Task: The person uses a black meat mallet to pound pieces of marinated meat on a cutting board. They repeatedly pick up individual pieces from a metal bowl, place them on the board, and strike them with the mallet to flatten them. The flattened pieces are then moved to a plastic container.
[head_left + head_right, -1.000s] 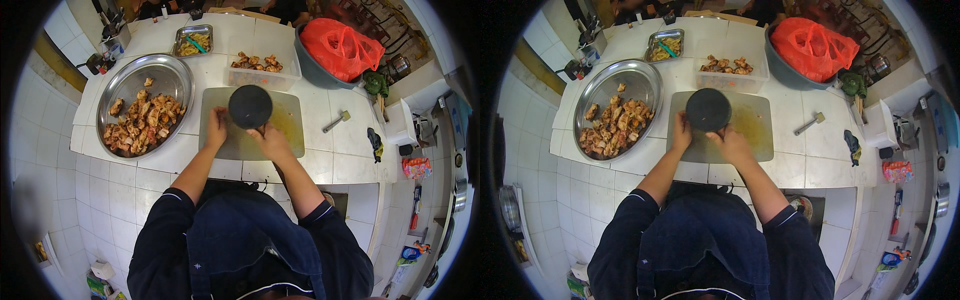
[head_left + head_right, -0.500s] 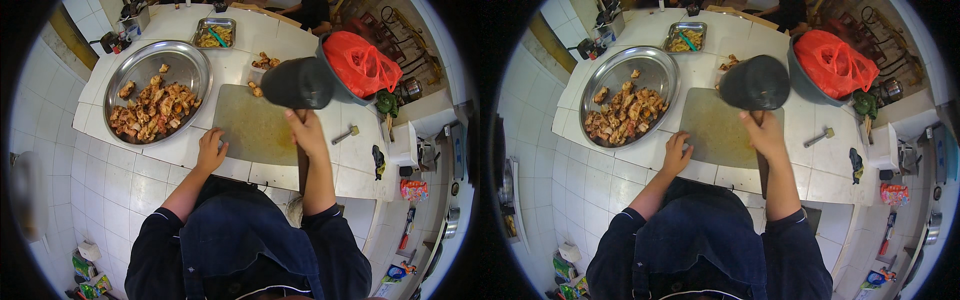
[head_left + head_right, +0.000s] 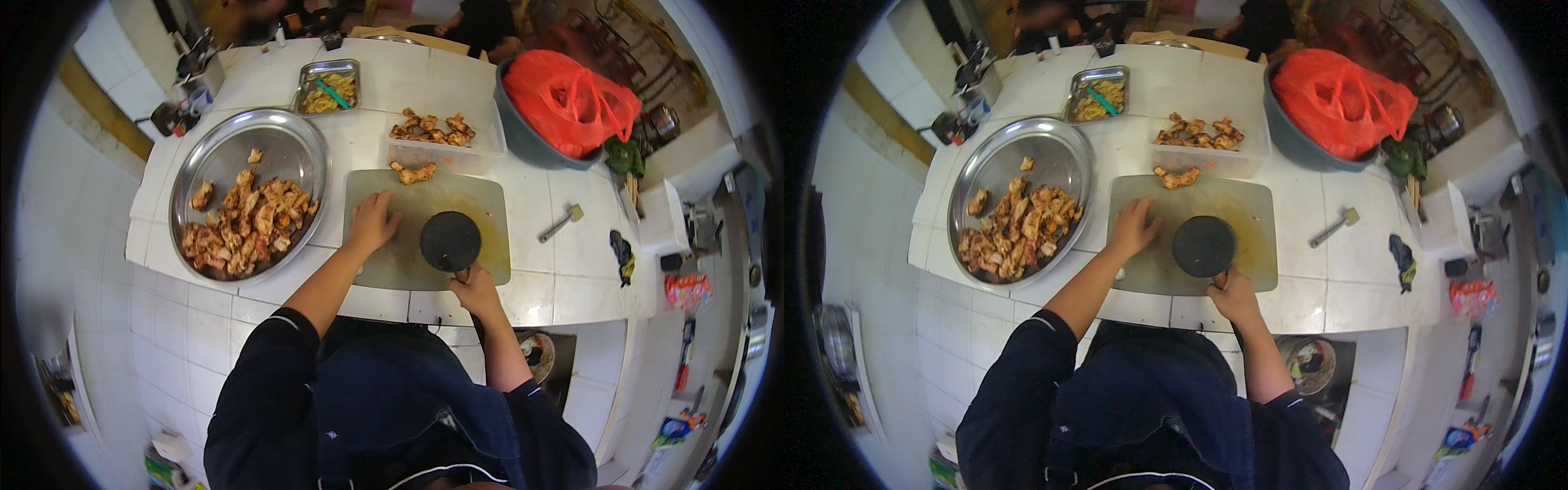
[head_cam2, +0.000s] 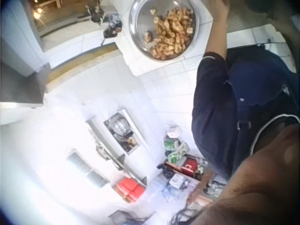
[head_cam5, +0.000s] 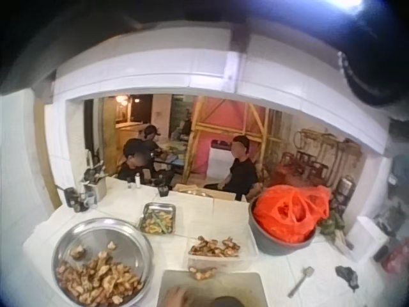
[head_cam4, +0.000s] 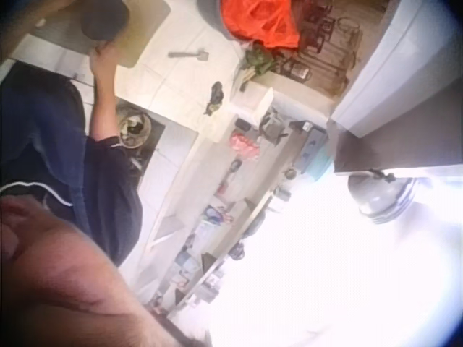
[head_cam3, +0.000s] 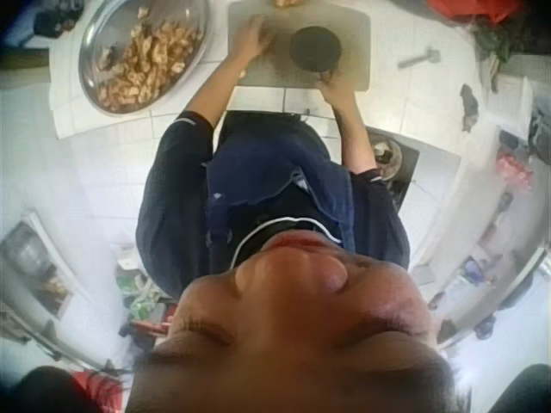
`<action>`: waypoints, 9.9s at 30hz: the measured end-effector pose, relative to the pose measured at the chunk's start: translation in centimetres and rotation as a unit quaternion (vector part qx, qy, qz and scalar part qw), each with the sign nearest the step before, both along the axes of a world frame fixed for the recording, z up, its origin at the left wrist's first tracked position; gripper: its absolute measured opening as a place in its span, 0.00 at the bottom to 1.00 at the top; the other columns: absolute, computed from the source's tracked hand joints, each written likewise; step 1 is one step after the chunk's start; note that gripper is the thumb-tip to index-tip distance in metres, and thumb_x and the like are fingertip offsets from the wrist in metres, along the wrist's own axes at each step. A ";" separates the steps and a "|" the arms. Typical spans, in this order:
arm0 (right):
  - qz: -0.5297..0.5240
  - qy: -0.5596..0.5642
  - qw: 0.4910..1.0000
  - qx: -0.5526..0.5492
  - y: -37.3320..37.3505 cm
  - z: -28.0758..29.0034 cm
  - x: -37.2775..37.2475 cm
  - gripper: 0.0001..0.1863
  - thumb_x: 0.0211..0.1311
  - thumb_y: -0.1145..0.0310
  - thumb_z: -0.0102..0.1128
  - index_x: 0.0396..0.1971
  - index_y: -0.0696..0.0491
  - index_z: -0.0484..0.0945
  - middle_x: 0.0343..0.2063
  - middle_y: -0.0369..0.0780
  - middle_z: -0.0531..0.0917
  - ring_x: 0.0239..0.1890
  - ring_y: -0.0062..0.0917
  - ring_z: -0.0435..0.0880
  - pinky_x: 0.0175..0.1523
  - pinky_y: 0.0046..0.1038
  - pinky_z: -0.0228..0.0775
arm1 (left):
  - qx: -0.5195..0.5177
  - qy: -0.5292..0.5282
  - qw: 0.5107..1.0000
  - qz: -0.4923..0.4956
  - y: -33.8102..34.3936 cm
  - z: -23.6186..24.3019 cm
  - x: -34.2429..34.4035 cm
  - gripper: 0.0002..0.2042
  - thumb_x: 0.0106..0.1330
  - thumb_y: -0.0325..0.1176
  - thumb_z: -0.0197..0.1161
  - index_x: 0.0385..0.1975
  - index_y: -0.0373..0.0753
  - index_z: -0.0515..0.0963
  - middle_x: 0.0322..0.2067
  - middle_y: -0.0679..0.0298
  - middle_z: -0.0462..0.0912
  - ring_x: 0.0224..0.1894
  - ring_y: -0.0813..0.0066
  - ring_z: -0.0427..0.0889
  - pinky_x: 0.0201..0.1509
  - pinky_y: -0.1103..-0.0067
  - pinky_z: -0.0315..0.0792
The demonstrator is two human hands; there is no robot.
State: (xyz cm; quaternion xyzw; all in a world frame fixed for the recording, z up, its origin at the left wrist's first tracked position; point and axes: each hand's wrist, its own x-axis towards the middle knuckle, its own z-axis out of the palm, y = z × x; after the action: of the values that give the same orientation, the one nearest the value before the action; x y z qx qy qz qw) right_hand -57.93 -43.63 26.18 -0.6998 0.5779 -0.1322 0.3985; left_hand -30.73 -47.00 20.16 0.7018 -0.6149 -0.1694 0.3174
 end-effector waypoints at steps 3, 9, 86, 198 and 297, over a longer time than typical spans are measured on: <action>-0.034 -0.041 0.998 0.018 0.2 -1.8 0.1 0.13 0.48 0.69 0.60 0.32 0.61 0.74 0.22 0.51 0.80 0.27 0.43 0.83 0.34 0.39 0.73 | 0.029 -0.049 0.998 0.025 -4.7 0.8 -0.7 0.26 0.59 0.41 0.66 0.57 0.46 0.68 0.51 0.56 0.75 0.56 0.56 0.73 0.57 0.55 0.64; -0.162 -0.103 0.978 0.078 0.2 -1.2 -0.2 0.10 0.46 0.70 0.62 0.21 0.61 0.75 0.16 0.43 0.78 0.17 0.27 0.81 0.27 0.32 0.73 | 0.082 -0.120 0.988 0.051 -9.7 1.4 -2.4 0.25 0.56 0.47 0.68 0.55 0.56 0.74 0.51 0.56 0.77 0.55 0.59 0.74 0.60 0.59 0.62; -0.225 -0.147 0.952 0.144 5.0 1.1 -8.4 0.29 0.60 0.45 0.65 0.20 0.59 0.70 0.11 0.36 0.72 0.12 0.20 0.71 0.17 0.26 0.63 | 0.245 0.075 0.940 -0.226 -6.7 3.2 -4.0 0.25 0.48 0.43 0.73 0.47 0.42 0.78 0.37 0.54 0.84 0.44 0.56 0.82 0.47 0.68 0.74; -0.118 0.121 0.980 -0.101 -8.6 3.8 -2.5 0.37 0.55 0.37 0.61 0.39 0.63 0.77 0.30 0.54 0.83 0.37 0.48 0.84 0.43 0.38 0.74 | 0.530 0.400 0.669 0.333 46.3 -27.8 18.4 0.13 0.66 0.41 0.53 0.41 0.41 0.76 0.27 0.62 0.81 0.25 0.69 0.77 0.30 0.68 0.68; 0.312 -0.020 0.950 0.021 -11.2 -2.2 1.4 0.23 0.64 0.51 0.62 0.40 0.60 0.78 0.26 0.41 0.80 0.27 0.27 0.82 0.35 0.32 0.74 | 0.454 0.037 0.888 0.066 49.7 -23.4 6.9 0.32 0.50 0.55 0.64 0.50 0.35 0.79 0.48 0.48 0.81 0.53 0.54 0.80 0.57 0.65 0.73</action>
State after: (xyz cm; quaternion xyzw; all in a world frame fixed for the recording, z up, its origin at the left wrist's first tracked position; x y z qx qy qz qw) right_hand -56.54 -54.82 23.99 -0.8336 0.3254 -0.0030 0.4463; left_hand -23.81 2.70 -3.23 0.8013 -0.4113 -0.4345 -0.0029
